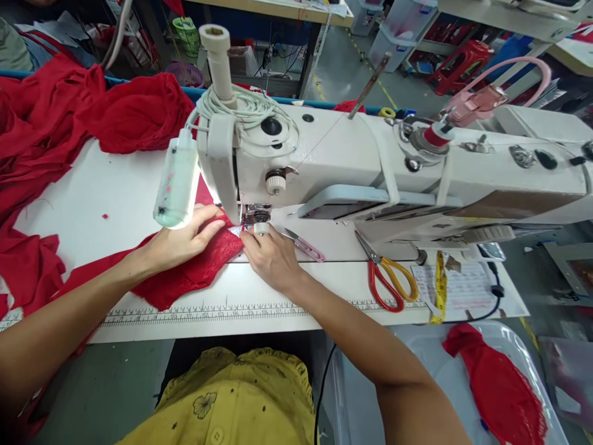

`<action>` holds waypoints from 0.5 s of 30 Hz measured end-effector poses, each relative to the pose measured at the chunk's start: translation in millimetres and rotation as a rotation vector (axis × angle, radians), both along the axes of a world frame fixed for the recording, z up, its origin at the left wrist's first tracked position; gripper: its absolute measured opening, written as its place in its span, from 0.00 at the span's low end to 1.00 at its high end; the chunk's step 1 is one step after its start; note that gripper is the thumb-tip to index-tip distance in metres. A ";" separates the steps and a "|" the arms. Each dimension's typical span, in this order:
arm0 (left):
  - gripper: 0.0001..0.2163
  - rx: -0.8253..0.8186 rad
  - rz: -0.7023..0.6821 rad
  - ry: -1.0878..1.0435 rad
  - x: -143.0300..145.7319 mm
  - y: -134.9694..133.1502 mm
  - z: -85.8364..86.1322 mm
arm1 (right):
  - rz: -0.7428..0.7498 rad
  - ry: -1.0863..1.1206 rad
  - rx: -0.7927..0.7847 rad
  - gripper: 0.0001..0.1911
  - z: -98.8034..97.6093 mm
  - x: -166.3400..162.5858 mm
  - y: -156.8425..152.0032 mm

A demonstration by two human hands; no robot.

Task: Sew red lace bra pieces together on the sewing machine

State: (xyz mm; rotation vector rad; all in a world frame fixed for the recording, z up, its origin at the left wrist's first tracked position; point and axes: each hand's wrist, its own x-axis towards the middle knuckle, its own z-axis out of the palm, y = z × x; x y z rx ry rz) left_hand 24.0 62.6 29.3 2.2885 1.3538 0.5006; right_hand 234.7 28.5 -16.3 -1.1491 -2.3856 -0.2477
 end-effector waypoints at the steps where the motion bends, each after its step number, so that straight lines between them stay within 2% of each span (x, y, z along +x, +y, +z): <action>1: 0.10 -0.002 0.015 -0.013 0.5 0.5 0.2 | -0.001 -0.001 0.003 0.12 -0.3 -0.1 0.6; 9: 0.09 -0.015 0.021 -0.017 1.8 2.4 3.3 | -0.017 -0.033 -0.029 0.13 -0.3 -0.2 1.4; 15: 0.09 -0.007 0.011 -0.020 1.8 1.2 3.8 | -0.021 -0.031 0.037 0.13 -0.1 -0.9 0.7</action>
